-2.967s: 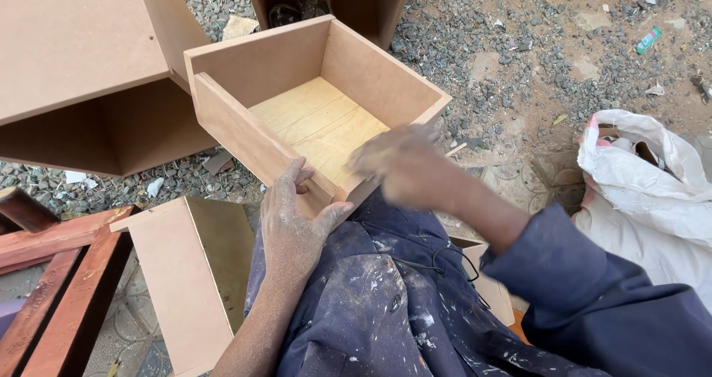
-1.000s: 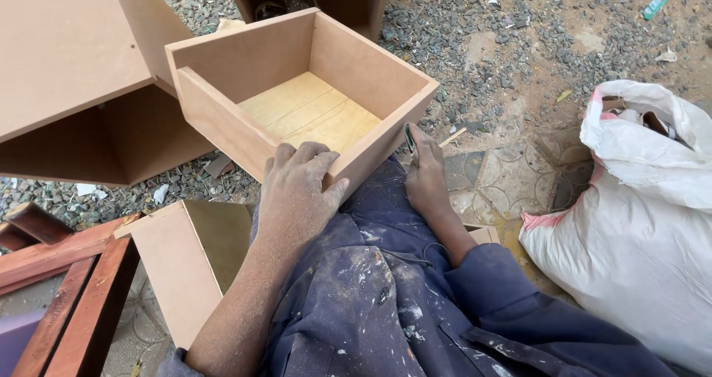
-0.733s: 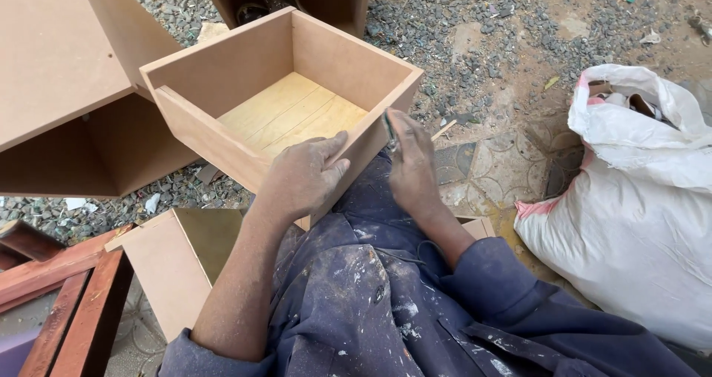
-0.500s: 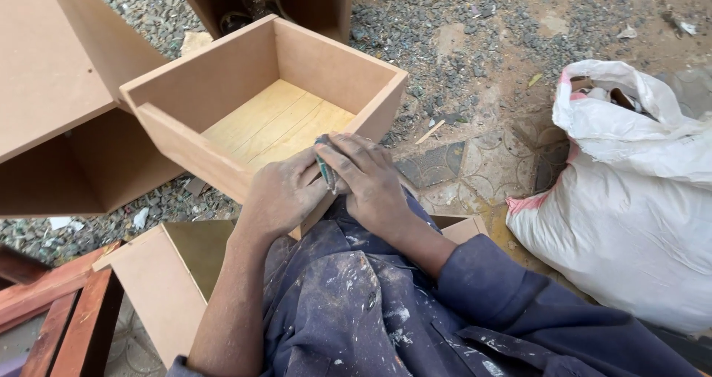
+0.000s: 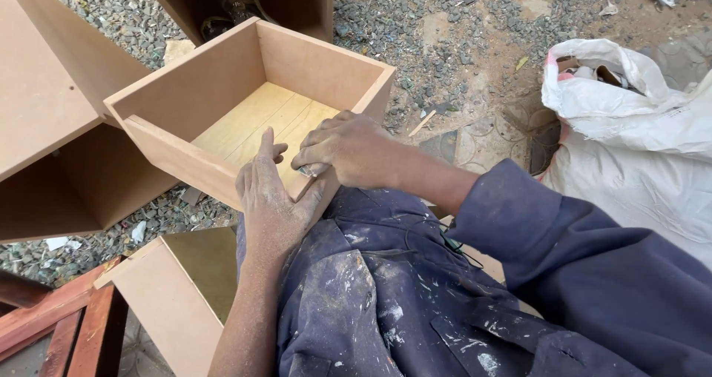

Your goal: Sanding the top edges of a wooden drawer box by hand using sandpaper to smooth the surface.

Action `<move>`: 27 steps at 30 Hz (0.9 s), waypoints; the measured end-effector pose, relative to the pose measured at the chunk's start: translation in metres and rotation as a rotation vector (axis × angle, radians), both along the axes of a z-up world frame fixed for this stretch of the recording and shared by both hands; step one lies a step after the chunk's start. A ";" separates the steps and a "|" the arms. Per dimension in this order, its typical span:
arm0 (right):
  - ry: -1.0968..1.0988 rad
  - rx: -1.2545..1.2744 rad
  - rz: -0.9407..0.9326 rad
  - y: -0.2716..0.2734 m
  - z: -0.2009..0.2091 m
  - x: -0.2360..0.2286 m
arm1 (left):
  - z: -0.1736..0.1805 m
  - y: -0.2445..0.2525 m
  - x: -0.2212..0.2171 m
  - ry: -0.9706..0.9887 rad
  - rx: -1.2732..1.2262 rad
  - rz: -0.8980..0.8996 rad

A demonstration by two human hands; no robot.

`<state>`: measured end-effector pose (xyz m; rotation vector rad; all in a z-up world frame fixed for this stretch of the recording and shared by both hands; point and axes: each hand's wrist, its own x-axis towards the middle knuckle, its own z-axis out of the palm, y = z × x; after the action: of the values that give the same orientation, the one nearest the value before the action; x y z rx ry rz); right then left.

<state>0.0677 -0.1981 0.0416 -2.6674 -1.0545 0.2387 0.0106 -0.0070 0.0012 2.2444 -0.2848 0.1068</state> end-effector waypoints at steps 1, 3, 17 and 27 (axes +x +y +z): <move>0.002 0.005 0.004 -0.012 -0.023 0.013 | 0.000 0.001 0.001 0.002 0.005 0.004; -0.077 0.017 -0.025 -0.033 -0.071 0.038 | 0.001 0.005 0.000 0.064 0.081 -0.017; -0.027 0.240 0.028 -0.040 -0.029 0.010 | -0.017 0.002 -0.002 -0.042 0.022 0.048; -0.355 0.008 -0.172 -0.033 -0.027 -0.015 | 0.001 -0.008 -0.002 -0.014 0.162 0.049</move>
<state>0.0524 -0.2311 0.0149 -2.8375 -0.9027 -0.2818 0.0090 -0.0145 0.0017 2.4127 -0.2533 0.1299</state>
